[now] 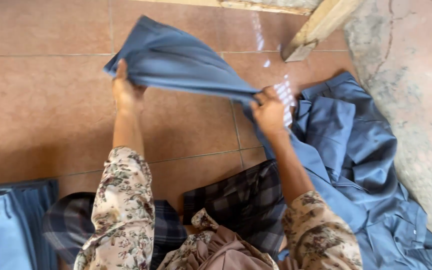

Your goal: Folding blue trousers on a tiled floor in a sewing factory environment.

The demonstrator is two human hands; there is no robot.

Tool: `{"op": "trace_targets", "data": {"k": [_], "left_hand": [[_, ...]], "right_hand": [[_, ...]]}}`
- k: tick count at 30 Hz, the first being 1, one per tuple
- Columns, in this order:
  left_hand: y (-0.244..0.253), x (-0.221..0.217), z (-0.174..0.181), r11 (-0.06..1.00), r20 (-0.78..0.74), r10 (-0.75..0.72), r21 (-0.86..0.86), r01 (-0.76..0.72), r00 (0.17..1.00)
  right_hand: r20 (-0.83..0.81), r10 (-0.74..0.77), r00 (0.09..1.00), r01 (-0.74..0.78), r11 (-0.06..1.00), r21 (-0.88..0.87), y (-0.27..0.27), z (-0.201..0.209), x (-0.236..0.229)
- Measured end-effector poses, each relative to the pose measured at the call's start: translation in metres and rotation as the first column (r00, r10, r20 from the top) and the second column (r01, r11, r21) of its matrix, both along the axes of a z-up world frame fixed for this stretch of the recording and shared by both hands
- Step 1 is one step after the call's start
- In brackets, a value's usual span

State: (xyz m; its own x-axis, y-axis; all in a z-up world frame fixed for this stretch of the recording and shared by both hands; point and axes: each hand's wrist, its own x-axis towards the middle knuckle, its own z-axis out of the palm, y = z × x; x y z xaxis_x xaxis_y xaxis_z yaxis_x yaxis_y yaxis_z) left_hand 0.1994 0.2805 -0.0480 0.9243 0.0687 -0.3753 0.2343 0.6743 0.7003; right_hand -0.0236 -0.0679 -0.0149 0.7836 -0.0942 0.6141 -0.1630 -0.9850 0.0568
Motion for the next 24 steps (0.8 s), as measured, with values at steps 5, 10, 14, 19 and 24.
{"op": "trace_targets", "data": {"k": [5, 10, 14, 19, 24], "left_hand": [[0.162, 0.000, -0.214, 0.940, -0.263, 0.340, 0.098, -0.326, 0.903], [0.217, -0.077, -0.174, 0.907, -0.500, 0.294, 0.415, -0.072, 0.815], [0.206, -0.092, -0.135, 0.890, -0.487, 0.455, 0.250, -0.380, 0.745], [0.161, -0.094, -0.234, 0.662, -0.562, 0.183, 0.677, 0.321, 0.807], [0.039, -0.181, -0.122, 0.994, -0.659, 0.040, -0.051, -0.098, 0.751]], "right_hand": [[-0.216, 0.306, 0.927, -0.319, 0.948, -0.024, 0.104, -0.150, 0.011], [-0.341, 0.444, 0.829, -0.393, 0.895, 0.211, 0.174, -0.232, -0.026], [-0.370, 0.458, 0.808, -0.382, 0.886, 0.262, 0.186, -0.210, -0.036], [-0.230, 0.478, 0.848, -0.400, 0.860, 0.316, 0.195, -0.176, -0.035], [0.018, 0.507, 0.862, -0.495, 0.834, 0.246, 0.216, -0.130, -0.028]]}}
